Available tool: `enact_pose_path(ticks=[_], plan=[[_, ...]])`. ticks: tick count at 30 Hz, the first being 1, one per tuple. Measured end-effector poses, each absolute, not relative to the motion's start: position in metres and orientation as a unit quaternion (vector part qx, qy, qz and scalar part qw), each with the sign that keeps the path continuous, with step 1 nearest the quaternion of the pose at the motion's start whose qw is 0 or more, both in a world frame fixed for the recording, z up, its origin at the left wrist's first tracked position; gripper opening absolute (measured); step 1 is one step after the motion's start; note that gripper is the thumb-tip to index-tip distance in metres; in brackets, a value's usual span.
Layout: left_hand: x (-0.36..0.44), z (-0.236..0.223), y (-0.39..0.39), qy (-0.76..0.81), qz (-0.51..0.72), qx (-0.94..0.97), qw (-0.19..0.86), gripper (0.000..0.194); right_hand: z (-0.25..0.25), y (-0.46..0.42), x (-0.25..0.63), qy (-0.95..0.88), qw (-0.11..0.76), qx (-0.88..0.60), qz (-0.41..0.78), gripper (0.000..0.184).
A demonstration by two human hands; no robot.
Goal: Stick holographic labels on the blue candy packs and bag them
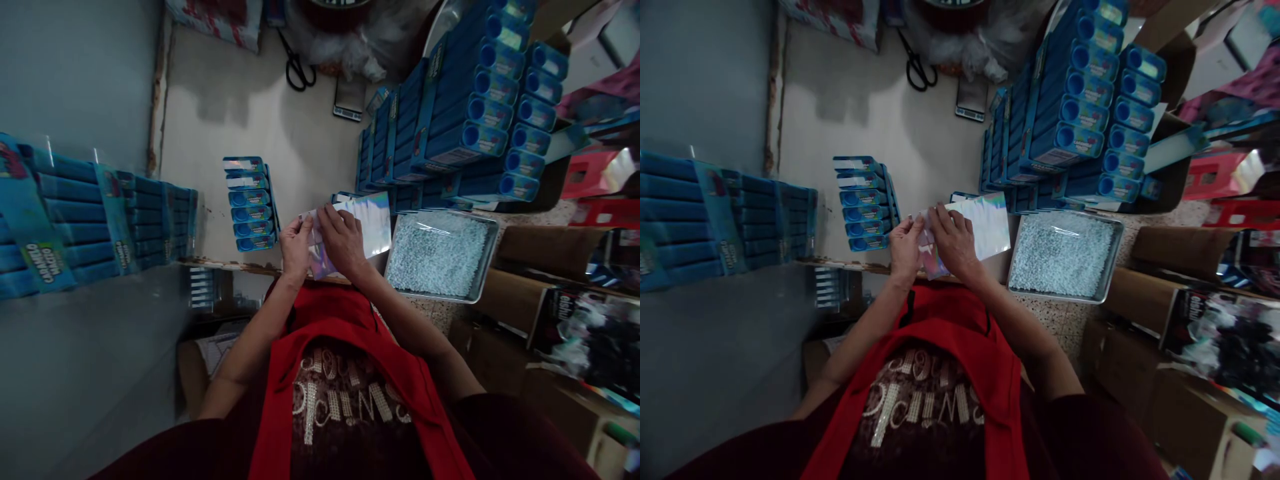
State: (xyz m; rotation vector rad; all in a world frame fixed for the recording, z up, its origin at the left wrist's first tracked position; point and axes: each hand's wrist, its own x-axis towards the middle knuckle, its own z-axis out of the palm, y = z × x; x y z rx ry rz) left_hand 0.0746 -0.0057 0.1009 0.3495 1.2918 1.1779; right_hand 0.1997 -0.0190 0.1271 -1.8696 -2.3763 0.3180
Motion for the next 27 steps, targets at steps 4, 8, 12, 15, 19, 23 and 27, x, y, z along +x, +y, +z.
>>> enact_pose_path(ticks=[4,8,12,15,19,23,27], plan=[[0.07,0.103,-0.001,0.594,0.512,0.158,0.6,0.04,0.134,-0.037,0.205,-0.792,0.078,-0.597,0.104,0.037],[0.061,0.109,0.005,0.601,0.503,0.218,0.582,0.039,0.155,-0.036,0.203,-0.765,0.117,-0.618,0.14,0.029],[0.057,0.116,0.006,0.601,0.493,0.254,0.575,0.034,0.168,-0.013,0.199,-0.732,0.128,-0.654,0.145,0.037],[0.057,0.119,0.006,0.611,0.487,0.276,0.56,0.029,0.165,0.007,0.197,-0.733,0.108,-0.655,0.151,0.044],[0.059,0.119,0.008,0.61,0.479,0.283,0.564,0.029,0.158,0.016,0.195,-0.756,0.069,-0.632,0.155,0.041],[0.058,0.119,0.011,0.609,0.486,0.275,0.563,0.029,0.155,0.01,0.191,-0.755,0.057,-0.636,0.146,0.039],[0.055,0.117,0.017,0.624,0.494,0.259,0.547,0.036,0.157,-0.003,0.189,-0.766,0.086,-0.624,0.132,0.026]])
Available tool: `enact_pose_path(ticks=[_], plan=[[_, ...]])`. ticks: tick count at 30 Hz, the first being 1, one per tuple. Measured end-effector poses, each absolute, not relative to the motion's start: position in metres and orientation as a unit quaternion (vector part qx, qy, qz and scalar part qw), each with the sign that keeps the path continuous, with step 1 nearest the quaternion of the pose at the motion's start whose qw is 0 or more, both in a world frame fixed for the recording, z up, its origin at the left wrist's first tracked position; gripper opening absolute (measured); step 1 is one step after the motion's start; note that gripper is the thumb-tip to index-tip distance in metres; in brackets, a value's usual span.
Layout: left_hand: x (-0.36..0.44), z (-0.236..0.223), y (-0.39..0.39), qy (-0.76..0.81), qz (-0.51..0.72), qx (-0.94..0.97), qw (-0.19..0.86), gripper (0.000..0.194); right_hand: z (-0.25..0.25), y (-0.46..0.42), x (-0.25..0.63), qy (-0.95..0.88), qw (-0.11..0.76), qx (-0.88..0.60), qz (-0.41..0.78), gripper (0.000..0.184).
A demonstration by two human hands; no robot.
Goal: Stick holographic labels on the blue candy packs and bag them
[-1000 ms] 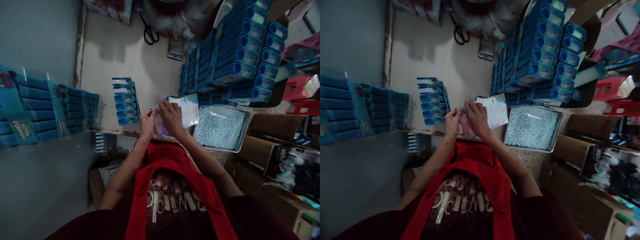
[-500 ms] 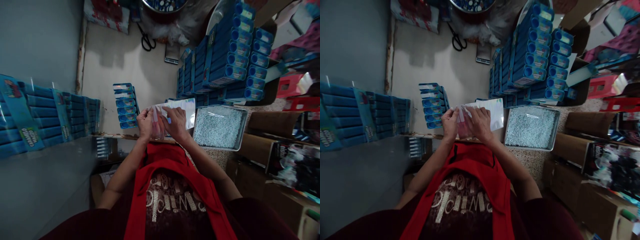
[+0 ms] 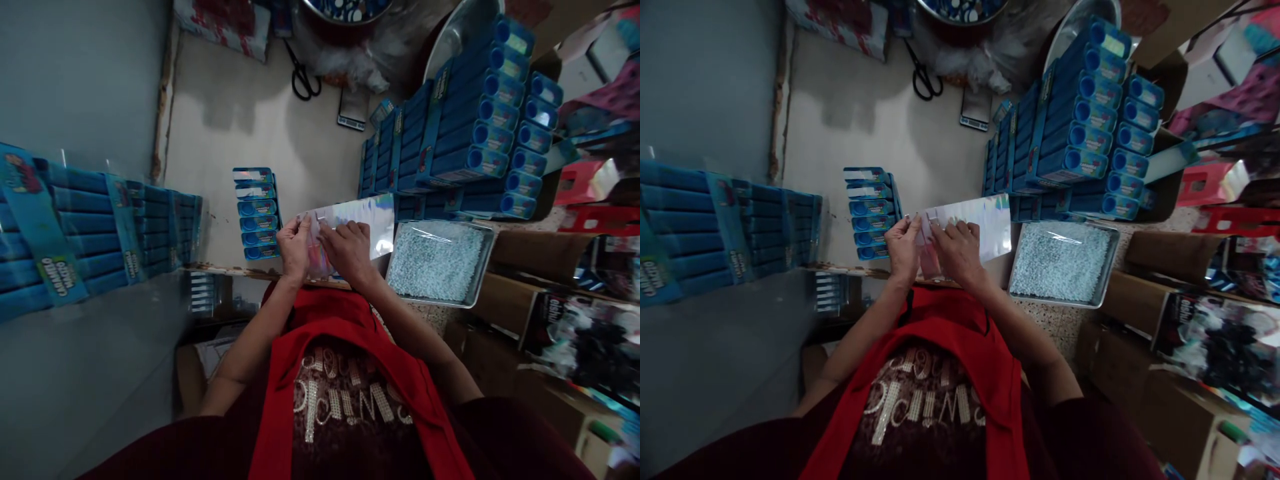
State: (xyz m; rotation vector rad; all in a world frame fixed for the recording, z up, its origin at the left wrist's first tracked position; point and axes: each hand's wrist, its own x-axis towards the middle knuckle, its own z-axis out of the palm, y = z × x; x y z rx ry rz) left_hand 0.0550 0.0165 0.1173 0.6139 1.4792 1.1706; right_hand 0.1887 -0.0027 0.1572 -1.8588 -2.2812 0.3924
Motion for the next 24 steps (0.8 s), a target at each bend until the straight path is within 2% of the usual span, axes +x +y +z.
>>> enact_pose_path(ticks=[4,7,9,13,15,17,19,21,24], plan=[[0.056,0.107,0.025,0.626,0.5,0.259,0.54,0.039,0.174,-0.012,0.191,-0.732,0.139,-0.643,0.179,0.018],[0.055,0.099,0.034,0.62,0.498,0.259,0.548,0.038,0.205,-0.017,0.193,-0.679,0.193,-0.668,0.236,0.015],[0.05,0.102,0.038,0.625,0.489,0.292,0.534,0.039,0.231,-0.018,0.192,-0.623,0.228,-0.681,0.31,0.015],[0.026,0.131,0.037,0.638,0.492,0.388,0.447,0.059,0.264,-0.012,0.185,-0.457,0.291,-0.678,0.496,0.025],[0.01,0.147,0.032,0.618,0.491,0.352,0.503,0.067,0.262,-0.005,0.179,-0.386,0.312,-0.658,0.566,0.03],[-0.004,0.155,0.026,0.563,0.462,0.26,0.634,0.087,0.251,0.003,0.171,-0.339,0.328,-0.641,0.606,0.037],[-0.016,0.157,0.019,0.501,0.424,0.18,0.733,0.098,0.236,0.011,0.164,-0.306,0.328,-0.637,0.627,0.043],[-0.025,0.155,0.012,0.475,0.418,0.143,0.761,0.093,0.223,0.017,0.156,-0.286,0.315,-0.643,0.637,0.047],[-0.032,0.151,0.002,0.508,0.435,0.121,0.733,0.068,0.208,0.021,0.146,-0.283,0.298,-0.654,0.635,0.051]])
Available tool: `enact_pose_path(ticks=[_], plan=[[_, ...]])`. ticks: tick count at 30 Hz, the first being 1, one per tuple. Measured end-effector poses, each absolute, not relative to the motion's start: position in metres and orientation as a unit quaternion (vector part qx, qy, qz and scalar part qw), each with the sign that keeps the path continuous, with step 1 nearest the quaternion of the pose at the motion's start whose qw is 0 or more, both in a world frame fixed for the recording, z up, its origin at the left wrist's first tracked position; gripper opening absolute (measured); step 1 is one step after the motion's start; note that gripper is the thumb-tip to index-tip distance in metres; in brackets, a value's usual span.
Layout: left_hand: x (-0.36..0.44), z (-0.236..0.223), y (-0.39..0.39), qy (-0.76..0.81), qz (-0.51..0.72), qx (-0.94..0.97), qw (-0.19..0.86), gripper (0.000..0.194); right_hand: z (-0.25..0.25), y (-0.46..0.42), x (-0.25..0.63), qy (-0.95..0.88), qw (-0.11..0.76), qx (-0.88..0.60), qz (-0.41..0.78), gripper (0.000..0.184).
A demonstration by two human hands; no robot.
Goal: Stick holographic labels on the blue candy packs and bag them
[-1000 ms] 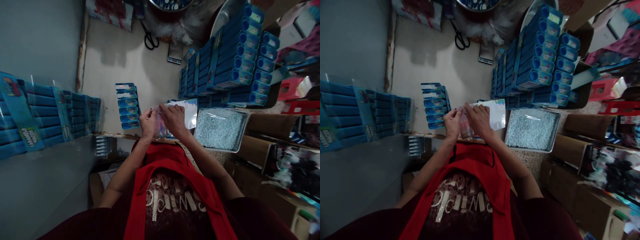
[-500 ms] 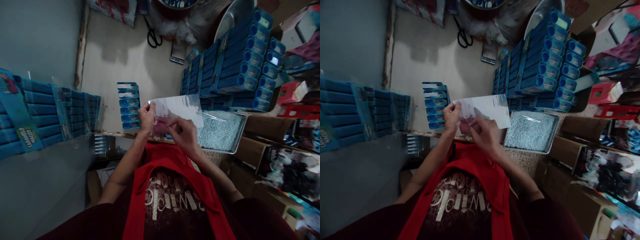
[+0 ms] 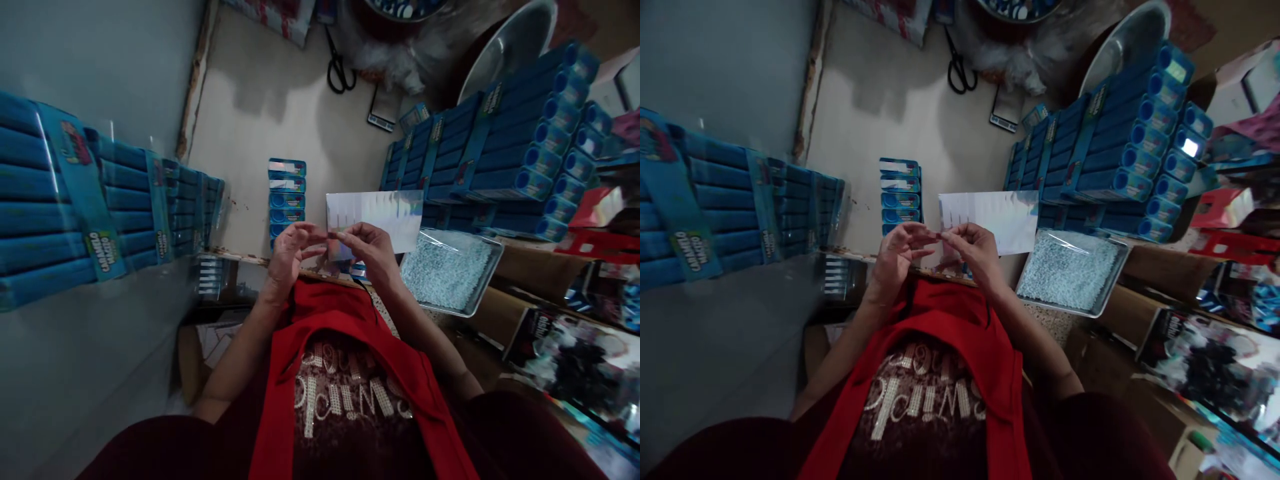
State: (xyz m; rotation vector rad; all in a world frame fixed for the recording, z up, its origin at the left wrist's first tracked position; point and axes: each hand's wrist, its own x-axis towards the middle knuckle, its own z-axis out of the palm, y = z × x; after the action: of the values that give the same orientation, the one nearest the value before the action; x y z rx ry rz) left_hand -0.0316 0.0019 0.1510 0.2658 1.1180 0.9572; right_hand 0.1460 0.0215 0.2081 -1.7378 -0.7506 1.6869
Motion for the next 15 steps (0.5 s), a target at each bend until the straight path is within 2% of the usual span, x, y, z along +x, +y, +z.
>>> enact_pose_path(ticks=[3,8,12,15], plan=[[-0.037,0.147,-0.003,0.567,0.439,0.11,0.688,0.053,0.198,0.023,0.133,-0.281,0.298,-0.652,0.638,0.051],[-0.061,0.139,0.001,0.63,0.452,0.122,0.619,0.046,0.175,0.029,0.101,-0.282,0.303,-0.666,0.621,0.044],[-0.088,0.126,0.015,0.676,0.46,0.199,0.54,0.034,0.15,0.042,0.069,-0.353,0.319,-0.696,0.538,0.033],[-0.103,0.11,0.033,0.692,0.465,0.259,0.488,0.028,0.132,0.054,0.053,-0.437,0.291,-0.721,0.452,0.025]])
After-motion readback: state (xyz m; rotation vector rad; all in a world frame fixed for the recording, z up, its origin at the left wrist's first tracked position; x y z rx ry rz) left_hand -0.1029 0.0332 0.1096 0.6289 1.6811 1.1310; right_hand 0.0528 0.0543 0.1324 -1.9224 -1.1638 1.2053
